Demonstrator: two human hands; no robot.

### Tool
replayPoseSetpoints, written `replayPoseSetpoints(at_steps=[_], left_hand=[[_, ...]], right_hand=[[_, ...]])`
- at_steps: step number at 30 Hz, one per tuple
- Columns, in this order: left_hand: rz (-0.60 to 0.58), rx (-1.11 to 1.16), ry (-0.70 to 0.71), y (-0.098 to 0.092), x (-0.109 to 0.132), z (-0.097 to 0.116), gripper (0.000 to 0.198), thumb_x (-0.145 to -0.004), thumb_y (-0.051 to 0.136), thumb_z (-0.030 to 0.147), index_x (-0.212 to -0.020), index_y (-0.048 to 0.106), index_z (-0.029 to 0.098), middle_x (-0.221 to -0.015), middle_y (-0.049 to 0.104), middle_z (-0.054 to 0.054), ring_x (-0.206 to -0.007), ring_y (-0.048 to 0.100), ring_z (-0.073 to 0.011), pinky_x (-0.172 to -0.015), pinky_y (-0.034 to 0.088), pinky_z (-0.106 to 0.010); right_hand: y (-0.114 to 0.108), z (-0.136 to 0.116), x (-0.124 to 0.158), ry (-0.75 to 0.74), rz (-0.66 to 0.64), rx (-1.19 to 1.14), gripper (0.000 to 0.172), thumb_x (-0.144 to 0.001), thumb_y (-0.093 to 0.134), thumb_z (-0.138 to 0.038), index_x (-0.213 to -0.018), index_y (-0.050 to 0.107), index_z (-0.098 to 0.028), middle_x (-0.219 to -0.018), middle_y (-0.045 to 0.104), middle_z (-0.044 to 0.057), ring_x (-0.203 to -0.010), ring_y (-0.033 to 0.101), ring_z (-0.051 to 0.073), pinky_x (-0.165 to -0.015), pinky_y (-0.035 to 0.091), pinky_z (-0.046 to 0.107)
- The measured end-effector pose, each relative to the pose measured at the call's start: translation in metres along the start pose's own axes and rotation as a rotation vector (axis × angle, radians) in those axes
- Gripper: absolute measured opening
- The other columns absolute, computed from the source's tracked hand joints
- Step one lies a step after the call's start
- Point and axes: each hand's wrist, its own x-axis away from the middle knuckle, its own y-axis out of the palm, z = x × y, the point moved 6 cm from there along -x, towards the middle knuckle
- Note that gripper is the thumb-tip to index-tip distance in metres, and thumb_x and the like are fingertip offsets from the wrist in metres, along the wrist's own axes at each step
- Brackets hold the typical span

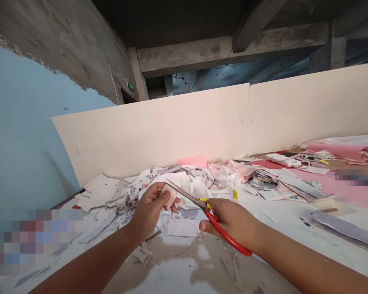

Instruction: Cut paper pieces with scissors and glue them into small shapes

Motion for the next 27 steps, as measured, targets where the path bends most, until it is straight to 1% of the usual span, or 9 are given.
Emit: replayPoseSetpoints(at_steps=[5,9,14,20,27], left_hand=[[-0.022,0.006,-0.007,0.0012,-0.0001,0.0002,0.013,-0.077,0.048,0.03,-0.072,0.046,0.018,-0.064,0.062,-0.001,-0.048,0.055,-0.0098,-0.053,0.042,-0.023],[-0.028,0.009,-0.01,0.0013,0.0001,0.0015,0.013,-0.077,0.048,0.029,-0.071,0.045,0.018,-0.064,0.062,0.0,-0.048,0.055,-0.0093,-0.054,0.042,-0.023],[-0.014,0.009,-0.009,0.0005,0.0,0.0016,0.014,-0.076,0.049,0.03,-0.071,0.046,0.018,-0.064,0.062,0.0,-0.048,0.055,-0.0099,-0.054,0.041,-0.024],[0.005,-0.003,-0.005,-0.0002,0.0004,0.0046,0.014,-0.076,0.049,0.031,-0.072,0.048,0.018,-0.066,0.064,-0.001,-0.048,0.055,-0.0098,-0.054,0.04,-0.023],[0.012,-0.018,-0.005,-0.0018,0.0014,0.007,0.014,-0.077,0.047,0.031,-0.074,0.047,0.018,-0.067,0.065,-0.001,-0.05,0.056,-0.0094,-0.054,0.04,-0.022]], right_hand=[[0.0016,0.0001,-0.0011,-0.007,-0.019,-0.016,0.033,-0.076,0.039,-0.05,-0.064,0.033,-0.02,-0.057,0.036,-0.005,-0.05,0.032,0.011,-0.047,0.024,0.021],[0.0015,0.0038,-0.0026,0.036,-0.031,-0.011,0.035,-0.078,0.037,-0.053,-0.064,0.035,-0.02,-0.057,0.039,-0.004,-0.05,0.034,0.011,-0.047,0.025,0.021],[-0.0005,0.005,-0.0022,0.087,-0.04,-0.027,0.035,-0.078,0.038,-0.051,-0.062,0.037,-0.02,-0.057,0.043,-0.003,-0.05,0.036,0.011,-0.046,0.025,0.021],[0.0,0.006,-0.0021,0.104,-0.057,-0.053,0.032,-0.075,0.045,-0.049,-0.063,0.038,-0.02,-0.057,0.043,-0.002,-0.05,0.037,0.011,-0.046,0.026,0.021],[-0.0021,0.0067,-0.0012,0.128,-0.065,-0.038,0.038,-0.077,0.037,-0.055,-0.063,0.038,-0.02,-0.057,0.043,-0.002,-0.05,0.038,0.012,-0.046,0.027,0.021]])
